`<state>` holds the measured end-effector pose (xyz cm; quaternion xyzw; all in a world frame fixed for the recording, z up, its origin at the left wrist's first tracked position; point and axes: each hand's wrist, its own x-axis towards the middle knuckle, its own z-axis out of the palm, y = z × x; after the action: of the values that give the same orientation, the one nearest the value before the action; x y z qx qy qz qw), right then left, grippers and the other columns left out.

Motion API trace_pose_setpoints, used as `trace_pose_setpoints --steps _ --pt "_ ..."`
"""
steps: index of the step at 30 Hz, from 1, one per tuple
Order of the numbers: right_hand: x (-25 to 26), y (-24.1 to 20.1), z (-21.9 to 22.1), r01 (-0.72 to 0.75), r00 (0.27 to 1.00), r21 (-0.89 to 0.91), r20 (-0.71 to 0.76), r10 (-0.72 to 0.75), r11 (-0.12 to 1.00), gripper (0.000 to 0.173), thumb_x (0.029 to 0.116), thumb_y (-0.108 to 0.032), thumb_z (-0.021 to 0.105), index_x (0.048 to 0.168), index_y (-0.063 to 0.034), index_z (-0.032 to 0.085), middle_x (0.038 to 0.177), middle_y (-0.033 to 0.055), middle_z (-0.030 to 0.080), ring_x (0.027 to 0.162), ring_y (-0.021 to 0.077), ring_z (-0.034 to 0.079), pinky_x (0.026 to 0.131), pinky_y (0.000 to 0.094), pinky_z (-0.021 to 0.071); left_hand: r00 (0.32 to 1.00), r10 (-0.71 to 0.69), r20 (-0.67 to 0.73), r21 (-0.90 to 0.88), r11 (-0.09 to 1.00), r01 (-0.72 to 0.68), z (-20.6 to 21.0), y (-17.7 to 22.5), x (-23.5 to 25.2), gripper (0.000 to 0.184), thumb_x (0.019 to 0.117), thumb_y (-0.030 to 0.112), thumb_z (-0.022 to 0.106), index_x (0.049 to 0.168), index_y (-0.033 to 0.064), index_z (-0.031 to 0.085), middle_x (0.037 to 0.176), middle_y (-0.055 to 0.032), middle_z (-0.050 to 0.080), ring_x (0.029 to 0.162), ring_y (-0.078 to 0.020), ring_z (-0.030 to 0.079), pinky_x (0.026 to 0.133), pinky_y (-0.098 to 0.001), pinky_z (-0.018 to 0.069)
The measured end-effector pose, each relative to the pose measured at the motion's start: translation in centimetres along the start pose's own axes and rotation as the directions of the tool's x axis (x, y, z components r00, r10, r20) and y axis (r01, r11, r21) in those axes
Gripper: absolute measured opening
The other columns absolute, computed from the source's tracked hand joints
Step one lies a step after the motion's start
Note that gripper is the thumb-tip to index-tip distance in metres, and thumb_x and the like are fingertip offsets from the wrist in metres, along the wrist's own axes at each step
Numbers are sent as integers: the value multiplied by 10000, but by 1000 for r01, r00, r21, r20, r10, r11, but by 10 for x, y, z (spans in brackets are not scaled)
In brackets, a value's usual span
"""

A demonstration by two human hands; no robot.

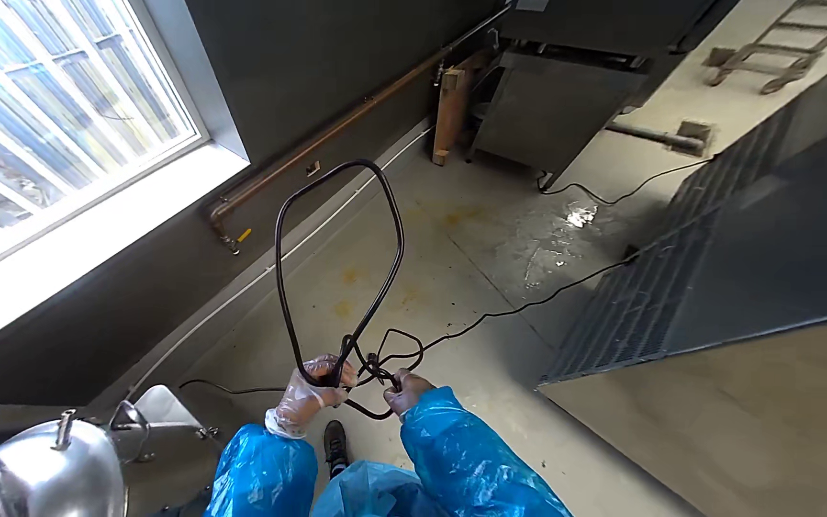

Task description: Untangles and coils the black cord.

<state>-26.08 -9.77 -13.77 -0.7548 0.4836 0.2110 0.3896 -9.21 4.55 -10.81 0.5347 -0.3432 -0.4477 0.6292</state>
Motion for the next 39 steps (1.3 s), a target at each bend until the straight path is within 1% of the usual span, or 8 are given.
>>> trace_pose_setpoints --steps 5,9,15,20,24,28,34,39 --pt "24 -16 -6 188 979 -195 116 -168 963 735 898 -274 705 1556 -119 416 1520 221 467 1422 385 432 1152 561 365 987 63 146 -29 998 -59 2 2 -2 173 734 79 734 905 59 749 1102 -14 727 1015 -63 658 879 -221 534" --pt "37 -16 4 251 959 -10 139 -248 968 627 961 -215 622 1554 -140 432 1264 228 668 1189 365 635 1055 558 454 991 46 123 21 999 -49 -2 13 -2 152 719 106 756 863 59 757 1204 -36 687 1071 -55 633 900 -212 526" --pt "10 -24 7 234 972 -149 2 -236 961 575 1050 -230 447 1602 -121 330 1438 194 579 1316 332 576 1112 516 426 997 13 73 66 998 -18 -6 11 -3 364 678 65 807 1034 15 750 1201 -15 663 931 0 613 803 -156 517" --pt "9 -5 7 483 788 -8 -432 -439 876 230 968 -32 535 1030 81 726 1129 256 699 1088 388 679 960 544 530 997 -69 -33 29 997 70 -13 7 -17 289 819 2 708 1108 -4 710 1028 11 733 795 -11 635 752 -186 532" --pt "4 -35 -10 477 863 161 -272 -426 864 233 927 33 601 1148 41 673 1266 217 634 1183 337 621 1004 479 511 988 -105 -113 -110 990 93 13 3 -18 204 864 -65 547 906 39 717 704 62 680 548 -2 582 556 -172 510" --pt "21 -22 3 493 869 34 12 -494 869 747 835 82 665 1523 -122 459 1553 167 454 1399 334 480 1143 503 410 986 141 -84 -113 982 -150 5 30 -15 173 920 50 626 1001 122 761 732 112 658 561 74 505 540 -106 426" --pt "66 37 55 514 843 -151 269 -466 844 466 922 -94 714 1346 51 587 1495 303 450 1402 454 428 1164 544 350 939 345 -10 -80 935 -344 10 64 -16 113 970 211 684 1060 185 747 752 109 646 584 79 513 558 -87 442" --pt "46 14 25 551 830 -267 274 -486 790 497 1091 -316 453 1302 107 607 1418 286 558 1415 420 444 1211 501 280 936 331 -122 115 941 -318 -2 85 -11 68 980 194 657 1032 179 698 749 116 623 601 47 528 574 -102 453"
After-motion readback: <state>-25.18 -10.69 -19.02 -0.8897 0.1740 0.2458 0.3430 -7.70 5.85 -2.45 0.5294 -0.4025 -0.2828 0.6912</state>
